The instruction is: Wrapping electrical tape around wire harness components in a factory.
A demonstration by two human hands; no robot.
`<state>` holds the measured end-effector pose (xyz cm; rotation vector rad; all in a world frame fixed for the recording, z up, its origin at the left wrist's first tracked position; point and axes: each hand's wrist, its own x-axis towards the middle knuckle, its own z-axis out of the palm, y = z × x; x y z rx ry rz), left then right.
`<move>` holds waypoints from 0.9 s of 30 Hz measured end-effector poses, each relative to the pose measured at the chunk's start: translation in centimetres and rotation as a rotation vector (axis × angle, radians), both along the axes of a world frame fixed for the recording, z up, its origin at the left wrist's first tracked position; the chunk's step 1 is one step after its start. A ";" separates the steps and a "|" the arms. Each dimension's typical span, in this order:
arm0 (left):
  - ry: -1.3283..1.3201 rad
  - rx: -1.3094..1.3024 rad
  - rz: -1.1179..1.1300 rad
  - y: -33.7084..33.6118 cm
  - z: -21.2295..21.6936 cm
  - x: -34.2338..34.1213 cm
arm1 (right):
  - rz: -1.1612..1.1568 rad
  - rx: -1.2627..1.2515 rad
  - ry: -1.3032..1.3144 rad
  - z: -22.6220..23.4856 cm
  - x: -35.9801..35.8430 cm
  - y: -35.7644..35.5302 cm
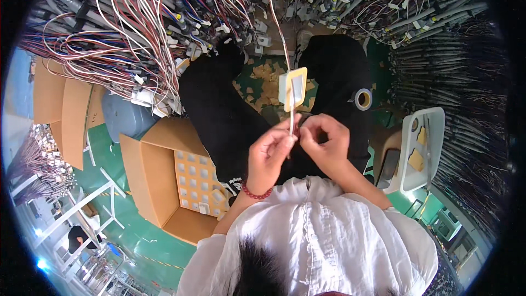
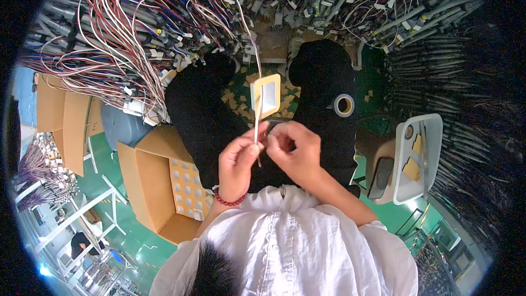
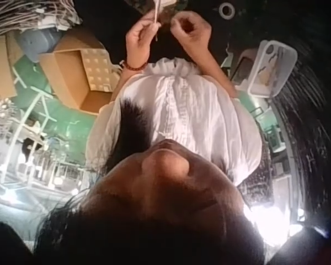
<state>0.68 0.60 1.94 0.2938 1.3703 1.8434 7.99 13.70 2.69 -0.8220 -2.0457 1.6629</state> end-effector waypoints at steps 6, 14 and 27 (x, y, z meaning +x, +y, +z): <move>0.017 -0.031 0.094 0.7 -0.7 0.5 | 0.022 0.085 0.013 -0.2 -0.2 -0.5; -0.039 -0.120 0.124 0.7 -0.5 0.4 | 0.058 0.149 0.062 -0.3 -0.2 -0.4; -0.124 -0.193 0.106 -0.8 -2.6 -1.0 | -0.129 -0.903 0.151 -2.9 0.5 5.0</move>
